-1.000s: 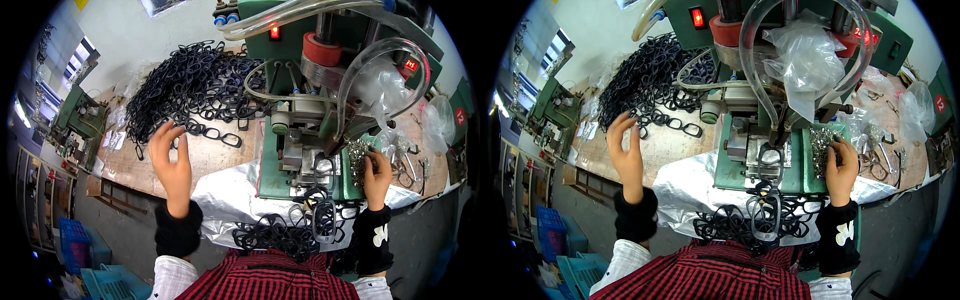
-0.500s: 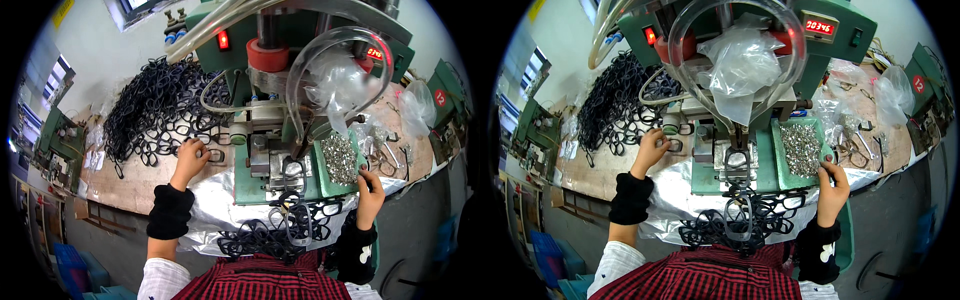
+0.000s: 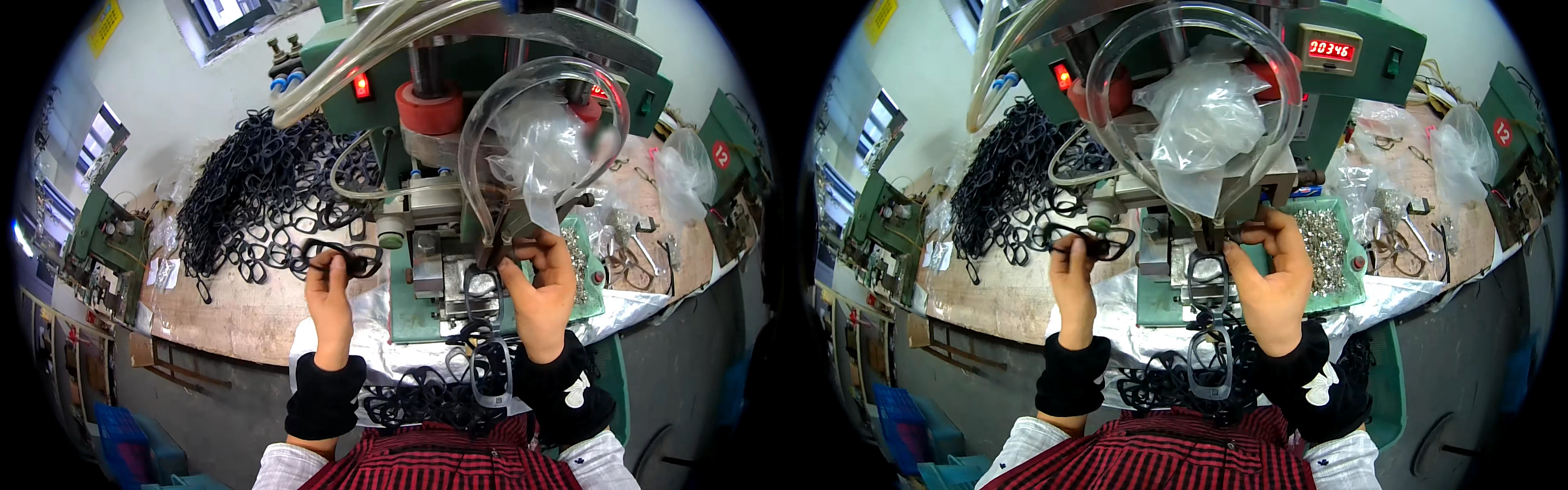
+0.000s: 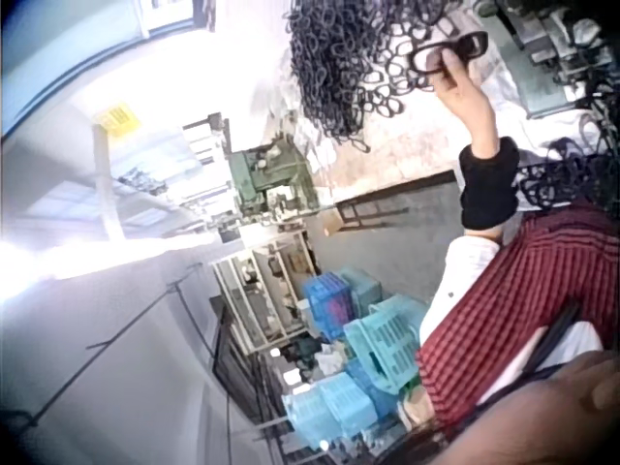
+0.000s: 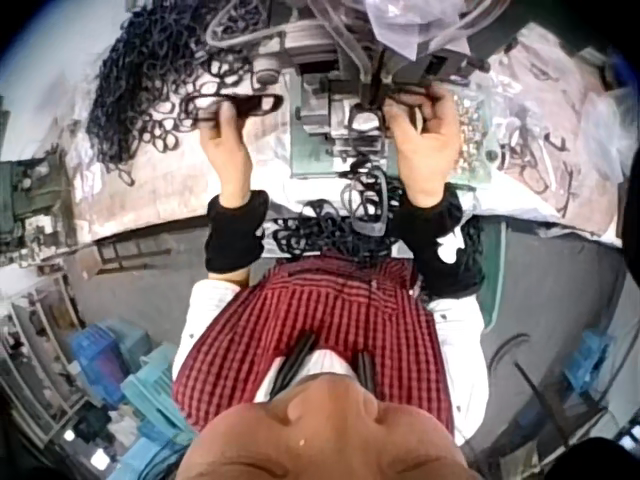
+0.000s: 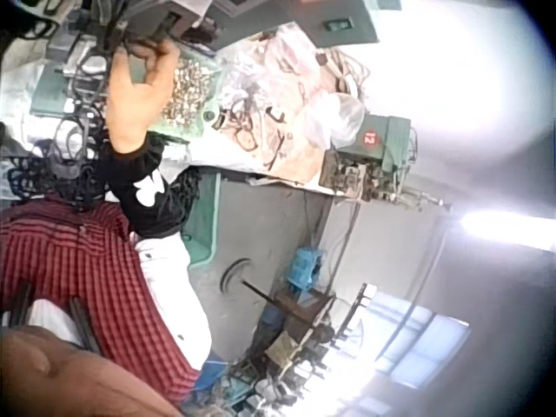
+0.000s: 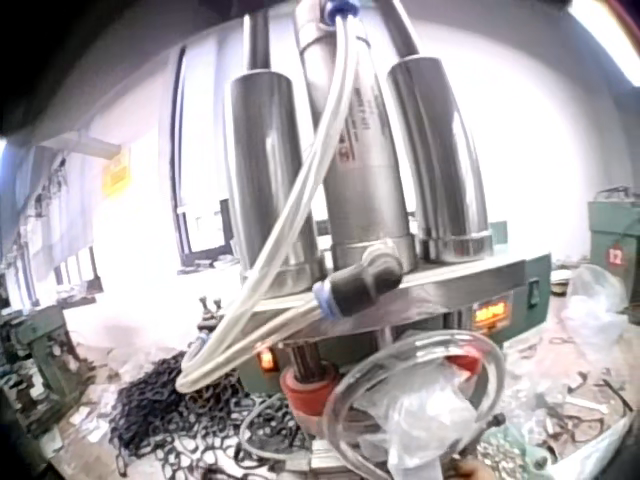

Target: The person repeatedly picks up black eyeglass frames and small metal components, places them into a machine, and operates a lever to assemble them. The person then removes the assembled glasses and places them on the table.

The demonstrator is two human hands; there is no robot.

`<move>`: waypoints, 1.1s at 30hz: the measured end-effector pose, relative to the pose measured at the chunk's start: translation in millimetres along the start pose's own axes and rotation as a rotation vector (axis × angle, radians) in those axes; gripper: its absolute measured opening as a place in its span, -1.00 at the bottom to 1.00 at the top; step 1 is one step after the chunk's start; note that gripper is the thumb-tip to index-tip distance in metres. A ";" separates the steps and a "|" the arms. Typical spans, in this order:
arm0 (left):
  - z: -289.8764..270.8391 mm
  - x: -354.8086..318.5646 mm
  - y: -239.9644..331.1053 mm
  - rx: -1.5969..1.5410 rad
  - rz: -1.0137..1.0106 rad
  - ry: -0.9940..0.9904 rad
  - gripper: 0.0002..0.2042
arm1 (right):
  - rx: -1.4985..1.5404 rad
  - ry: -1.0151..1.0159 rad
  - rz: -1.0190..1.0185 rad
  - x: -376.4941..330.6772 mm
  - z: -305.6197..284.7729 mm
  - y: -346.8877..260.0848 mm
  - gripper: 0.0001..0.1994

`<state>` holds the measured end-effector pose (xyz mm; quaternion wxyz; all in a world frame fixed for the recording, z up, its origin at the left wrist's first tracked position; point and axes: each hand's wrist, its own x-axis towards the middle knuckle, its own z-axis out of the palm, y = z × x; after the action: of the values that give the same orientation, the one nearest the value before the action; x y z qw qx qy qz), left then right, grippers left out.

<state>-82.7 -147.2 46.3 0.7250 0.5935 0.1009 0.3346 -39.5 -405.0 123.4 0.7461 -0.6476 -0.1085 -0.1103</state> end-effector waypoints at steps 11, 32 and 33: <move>63.4 -34.4 111.7 0.199 0.915 -0.545 -0.83 | 0.013 -0.147 0.038 -10.5 5.4 -45.5 -0.43; 86.3 -61.6 77.1 0.492 0.882 -0.815 -0.63 | -1.219 -0.064 -0.472 49.6 -72.9 61.0 -0.83; 79.6 -67.1 82.6 0.507 0.837 -0.821 -0.63 | -1.270 -0.074 -0.455 47.0 -76.4 62.9 -0.83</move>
<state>-120.3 -245.0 128.0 0.3497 0.8157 -0.3492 0.3005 25.9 -473.2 67.9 0.1746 -0.9248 -0.1819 -0.2849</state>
